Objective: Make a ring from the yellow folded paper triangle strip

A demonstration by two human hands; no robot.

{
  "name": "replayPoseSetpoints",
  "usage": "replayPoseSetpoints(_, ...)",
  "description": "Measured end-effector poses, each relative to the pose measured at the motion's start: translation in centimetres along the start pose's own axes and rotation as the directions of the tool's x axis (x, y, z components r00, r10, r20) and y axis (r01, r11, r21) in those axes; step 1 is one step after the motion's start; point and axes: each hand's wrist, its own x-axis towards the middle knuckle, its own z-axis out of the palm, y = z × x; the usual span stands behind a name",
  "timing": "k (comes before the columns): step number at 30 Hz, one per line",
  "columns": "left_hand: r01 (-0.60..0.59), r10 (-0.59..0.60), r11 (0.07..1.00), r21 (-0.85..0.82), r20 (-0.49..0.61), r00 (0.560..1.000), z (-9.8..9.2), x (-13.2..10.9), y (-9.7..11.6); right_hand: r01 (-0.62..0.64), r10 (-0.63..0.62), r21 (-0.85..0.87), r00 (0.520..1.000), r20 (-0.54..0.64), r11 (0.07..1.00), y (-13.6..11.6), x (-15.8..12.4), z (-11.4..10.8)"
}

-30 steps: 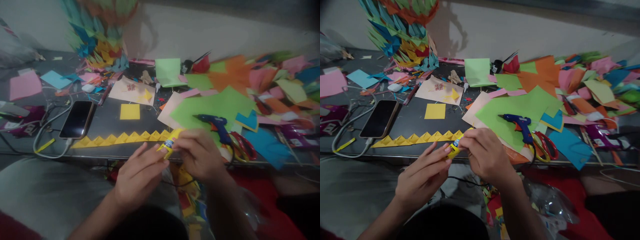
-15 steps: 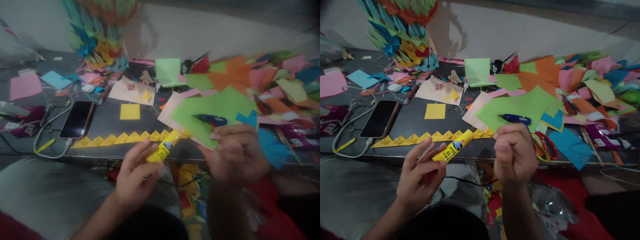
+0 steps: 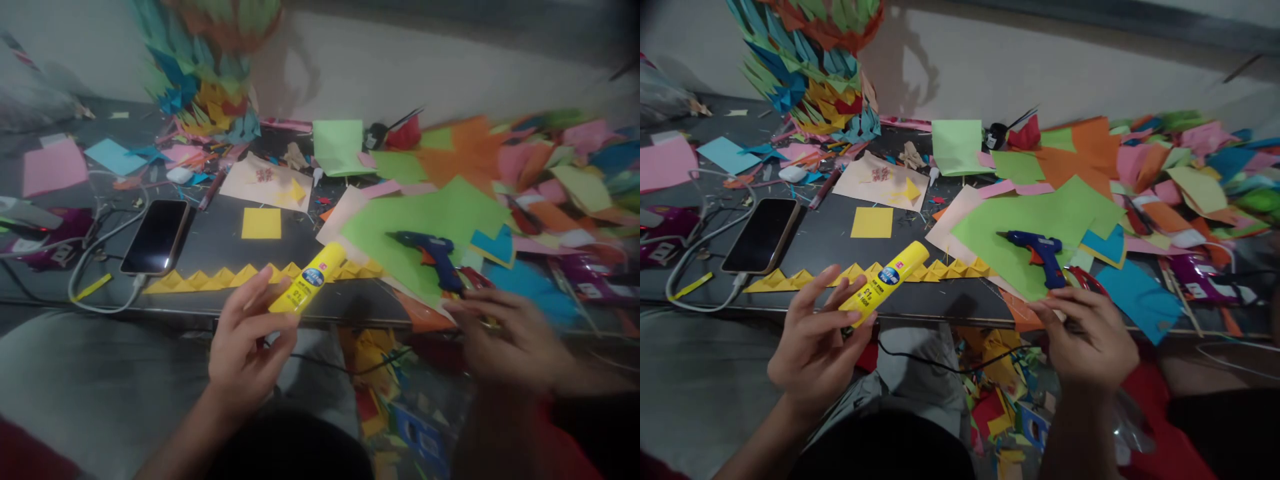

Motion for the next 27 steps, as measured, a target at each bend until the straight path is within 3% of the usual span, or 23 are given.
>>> replayPoseSetpoints(4, -0.102, 0.099, 0.99, 0.099, 0.03, 0.995, -0.2, -0.2, 0.0, 0.013, -0.012, -0.067, 1.0, 0.015, 0.998, 0.2, -1.3, 1.0)
replayPoseSetpoints(8, -0.099, 0.098, 0.992, 0.08, 0.022, 0.995, 0.1, -0.2, 0.1, -0.008, 0.009, -0.01, 0.996, 0.088, 1.0, -1.6, -1.2, 2.4)
replayPoseSetpoints(14, 0.164, -0.18, 0.968, -0.191, -0.072, 0.981, 1.0, 0.7, 0.4, -0.073, 0.034, 0.14, 0.963, 0.269, 0.987, -4.3, -0.9, 4.3)
replayPoseSetpoints(19, 0.308, -0.347, 0.904, -0.298, -0.091, 0.933, 1.4, 1.3, 0.8, -0.172, 0.14, 0.24, 0.98, 0.145, 0.955, -5.0, -1.0, 5.5)
replayPoseSetpoints(23, 0.322, -0.37, 0.874, -0.365, -0.069, 0.926, 1.5, 1.3, 0.8, -0.075, 0.047, 0.285, 0.993, 0.106, 0.956, -6.2, 0.0, 5.3)
replayPoseSetpoints(27, 0.33, -0.377, 0.865, -0.378, -0.055, 0.925, 1.5, 1.2, 0.8, 0.028, -0.034, 0.223, 0.999, 0.023, 0.974, -8.1, 1.0, 5.0)
